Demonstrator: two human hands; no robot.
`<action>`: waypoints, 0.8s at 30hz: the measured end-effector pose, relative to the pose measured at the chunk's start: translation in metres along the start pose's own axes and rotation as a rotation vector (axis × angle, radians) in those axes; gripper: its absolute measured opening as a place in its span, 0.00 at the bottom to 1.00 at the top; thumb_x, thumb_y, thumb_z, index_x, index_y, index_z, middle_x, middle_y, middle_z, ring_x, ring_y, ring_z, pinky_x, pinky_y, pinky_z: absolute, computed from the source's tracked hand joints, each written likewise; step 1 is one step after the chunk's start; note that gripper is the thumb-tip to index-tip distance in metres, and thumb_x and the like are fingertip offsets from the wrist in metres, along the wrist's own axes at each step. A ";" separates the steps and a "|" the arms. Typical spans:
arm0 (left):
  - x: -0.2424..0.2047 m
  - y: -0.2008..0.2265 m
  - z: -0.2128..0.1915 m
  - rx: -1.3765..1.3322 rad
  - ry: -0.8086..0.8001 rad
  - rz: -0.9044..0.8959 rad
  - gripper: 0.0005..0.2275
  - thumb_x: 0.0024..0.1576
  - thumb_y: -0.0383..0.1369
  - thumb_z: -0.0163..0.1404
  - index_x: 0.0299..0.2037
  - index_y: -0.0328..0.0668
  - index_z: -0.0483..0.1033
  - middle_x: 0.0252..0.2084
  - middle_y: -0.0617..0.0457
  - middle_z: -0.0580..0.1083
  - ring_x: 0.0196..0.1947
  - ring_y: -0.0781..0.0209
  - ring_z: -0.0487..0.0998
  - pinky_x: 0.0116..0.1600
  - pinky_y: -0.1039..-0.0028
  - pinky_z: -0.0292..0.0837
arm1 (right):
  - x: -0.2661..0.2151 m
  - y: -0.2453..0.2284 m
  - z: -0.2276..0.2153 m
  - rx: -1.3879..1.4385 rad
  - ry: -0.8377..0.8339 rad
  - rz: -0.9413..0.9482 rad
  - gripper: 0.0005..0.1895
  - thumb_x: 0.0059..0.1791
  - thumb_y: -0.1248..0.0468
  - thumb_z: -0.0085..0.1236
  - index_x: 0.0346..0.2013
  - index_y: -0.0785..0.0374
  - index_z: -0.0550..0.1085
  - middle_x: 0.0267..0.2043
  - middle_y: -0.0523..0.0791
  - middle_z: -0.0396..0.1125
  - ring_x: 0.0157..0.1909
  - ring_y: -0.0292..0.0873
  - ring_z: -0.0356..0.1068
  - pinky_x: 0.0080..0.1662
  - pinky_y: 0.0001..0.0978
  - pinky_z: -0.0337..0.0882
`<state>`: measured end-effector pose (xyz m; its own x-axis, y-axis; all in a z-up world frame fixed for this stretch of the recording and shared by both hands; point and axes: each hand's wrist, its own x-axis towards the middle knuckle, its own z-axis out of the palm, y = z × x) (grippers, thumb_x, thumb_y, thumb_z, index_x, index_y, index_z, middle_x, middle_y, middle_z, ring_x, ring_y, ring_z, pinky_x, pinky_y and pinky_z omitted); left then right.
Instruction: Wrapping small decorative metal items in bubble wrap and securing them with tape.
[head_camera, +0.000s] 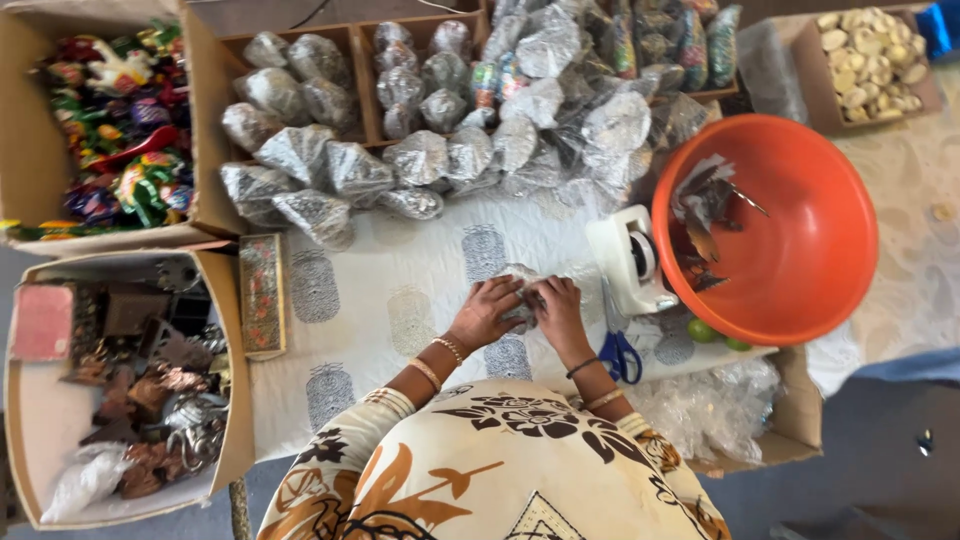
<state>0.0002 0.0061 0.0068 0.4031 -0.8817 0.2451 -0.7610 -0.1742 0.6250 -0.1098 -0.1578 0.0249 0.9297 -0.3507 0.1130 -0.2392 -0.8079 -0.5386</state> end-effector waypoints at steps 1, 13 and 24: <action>-0.001 0.000 0.000 0.009 0.010 -0.013 0.22 0.51 0.41 0.63 0.55 0.46 0.76 0.64 0.52 0.71 0.68 0.52 0.64 0.66 0.54 0.64 | -0.003 0.001 -0.001 0.006 -0.007 -0.016 0.12 0.43 0.68 0.63 0.41 0.58 0.75 0.45 0.44 0.68 0.51 0.50 0.63 0.55 0.45 0.60; -0.008 0.003 0.002 -0.003 0.036 0.053 0.16 0.53 0.38 0.60 0.50 0.46 0.78 0.67 0.53 0.70 0.69 0.53 0.64 0.65 0.57 0.61 | -0.002 0.014 -0.012 -0.030 -0.119 -0.109 0.11 0.41 0.58 0.68 0.36 0.54 0.81 0.43 0.36 0.71 0.54 0.44 0.64 0.60 0.43 0.57; -0.004 0.005 0.001 -0.034 0.009 -0.012 0.11 0.55 0.39 0.59 0.44 0.45 0.81 0.65 0.55 0.71 0.68 0.55 0.65 0.65 0.57 0.61 | -0.003 0.009 -0.028 -0.037 -0.151 -0.184 0.16 0.41 0.56 0.69 0.42 0.54 0.80 0.47 0.38 0.70 0.57 0.46 0.63 0.62 0.45 0.55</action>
<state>-0.0057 0.0079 0.0077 0.4172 -0.8755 0.2440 -0.7384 -0.1700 0.6526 -0.1231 -0.1772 0.0432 0.9892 -0.1233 0.0791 -0.0692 -0.8693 -0.4895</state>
